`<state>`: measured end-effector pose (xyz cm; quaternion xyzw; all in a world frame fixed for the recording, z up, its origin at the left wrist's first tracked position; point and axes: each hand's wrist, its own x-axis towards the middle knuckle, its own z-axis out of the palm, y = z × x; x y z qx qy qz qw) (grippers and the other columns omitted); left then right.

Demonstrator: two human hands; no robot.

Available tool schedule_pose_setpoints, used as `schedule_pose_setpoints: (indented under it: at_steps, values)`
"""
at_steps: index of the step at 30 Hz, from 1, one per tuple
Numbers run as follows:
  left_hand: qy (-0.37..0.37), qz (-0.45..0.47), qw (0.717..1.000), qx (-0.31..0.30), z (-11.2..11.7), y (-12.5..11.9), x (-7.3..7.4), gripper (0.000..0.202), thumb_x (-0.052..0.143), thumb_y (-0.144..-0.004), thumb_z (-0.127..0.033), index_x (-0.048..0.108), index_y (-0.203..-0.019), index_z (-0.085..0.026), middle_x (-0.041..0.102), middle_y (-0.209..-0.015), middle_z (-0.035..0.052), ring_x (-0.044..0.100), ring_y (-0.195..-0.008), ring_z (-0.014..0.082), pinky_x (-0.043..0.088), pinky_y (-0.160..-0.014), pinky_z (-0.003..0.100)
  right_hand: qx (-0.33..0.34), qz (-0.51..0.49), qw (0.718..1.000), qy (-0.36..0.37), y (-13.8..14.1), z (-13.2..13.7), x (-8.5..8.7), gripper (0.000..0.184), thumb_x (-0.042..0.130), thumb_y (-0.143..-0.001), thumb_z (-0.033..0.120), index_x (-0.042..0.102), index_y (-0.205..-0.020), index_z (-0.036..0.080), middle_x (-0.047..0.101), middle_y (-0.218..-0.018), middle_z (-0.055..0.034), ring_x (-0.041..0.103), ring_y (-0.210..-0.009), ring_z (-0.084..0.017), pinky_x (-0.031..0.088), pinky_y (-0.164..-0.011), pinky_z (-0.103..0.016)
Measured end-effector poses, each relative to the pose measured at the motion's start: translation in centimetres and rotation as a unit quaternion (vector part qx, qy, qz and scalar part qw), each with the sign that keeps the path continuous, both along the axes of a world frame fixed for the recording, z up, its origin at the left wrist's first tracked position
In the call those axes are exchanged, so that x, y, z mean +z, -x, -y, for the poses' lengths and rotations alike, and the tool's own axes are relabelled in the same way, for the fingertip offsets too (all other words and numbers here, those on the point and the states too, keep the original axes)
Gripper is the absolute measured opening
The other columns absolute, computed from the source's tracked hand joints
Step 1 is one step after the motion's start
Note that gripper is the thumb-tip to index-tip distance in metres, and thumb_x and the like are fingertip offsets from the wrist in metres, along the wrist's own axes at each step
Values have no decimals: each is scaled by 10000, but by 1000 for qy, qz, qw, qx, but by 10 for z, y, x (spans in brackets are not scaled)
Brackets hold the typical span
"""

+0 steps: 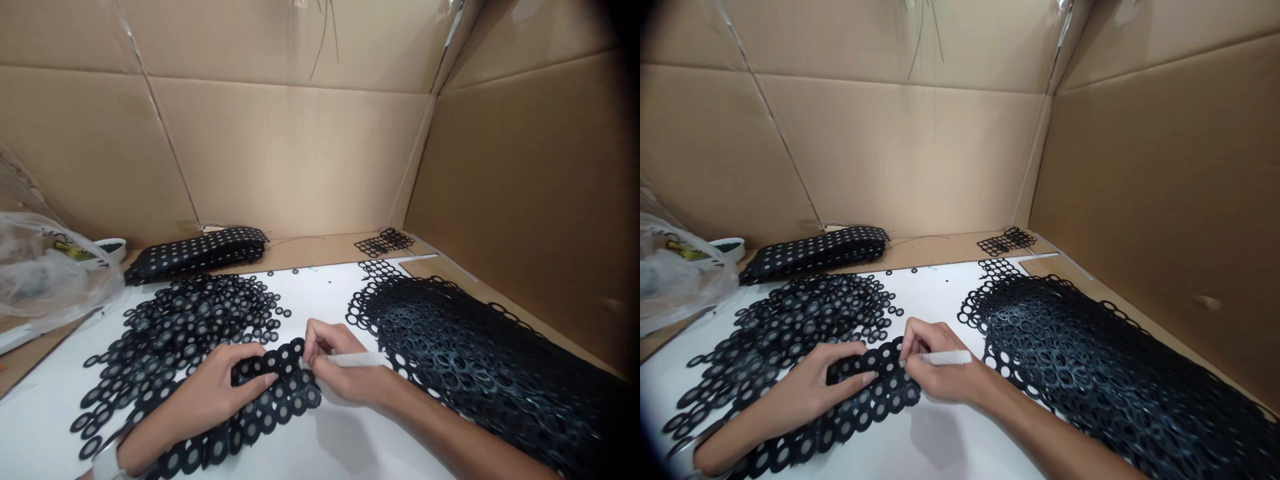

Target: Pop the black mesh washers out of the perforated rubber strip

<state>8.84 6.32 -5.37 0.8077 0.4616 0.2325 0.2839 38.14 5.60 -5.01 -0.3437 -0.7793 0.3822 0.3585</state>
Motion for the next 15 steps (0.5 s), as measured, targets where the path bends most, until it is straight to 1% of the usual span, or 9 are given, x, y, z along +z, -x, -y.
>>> schedule_pose_setpoints:
  at_steps: [4,7,10,12,15]
  values:
    - [-12,-16,1000,-7,0,2,-1,406,714,-1040,-647,850,-1106,-270,873,-1111,9,804,-1035,264,618,-932,323,15,10,1000,3,-1,-1,-1,315,739,-1160,447,712,-1089,141,676,-892,1,648,-723,-127,604,-689,-260]
    - [-35,-32,999,-25,0,5,1,388,680,-1066,-625,836,-1082,-270,866,-1131,16,799,-1027,256,601,-889,308,25,15,1000,8,0,-1,-1,310,731,-1165,447,714,-1113,142,678,-899,0,652,-730,-130,607,-695,-265]
    - [-61,-63,995,-53,3,9,11,333,686,-1072,-591,818,-1048,-286,846,-1089,9,794,-990,235,563,-841,292,30,23,999,14,2,-1,2,302,729,-1166,445,715,-1154,144,680,-908,-2,646,-723,-127,604,-686,-260]
    - [-77,-88,991,-63,6,10,19,288,712,-1062,-582,826,-1117,-323,830,-1081,1,795,-957,229,529,-798,296,30,32,999,19,3,0,3,291,730,-1166,436,716,-1191,146,686,-927,-7,644,-724,-125,601,-676,-253]
    - [-125,-129,982,-58,12,10,29,320,721,-1047,-609,834,-1207,-356,824,-1091,16,794,-913,251,479,-716,322,29,45,998,22,4,2,6,293,734,-1164,426,712,-1251,147,692,-949,-11,645,-724,-125,600,-670,-251]
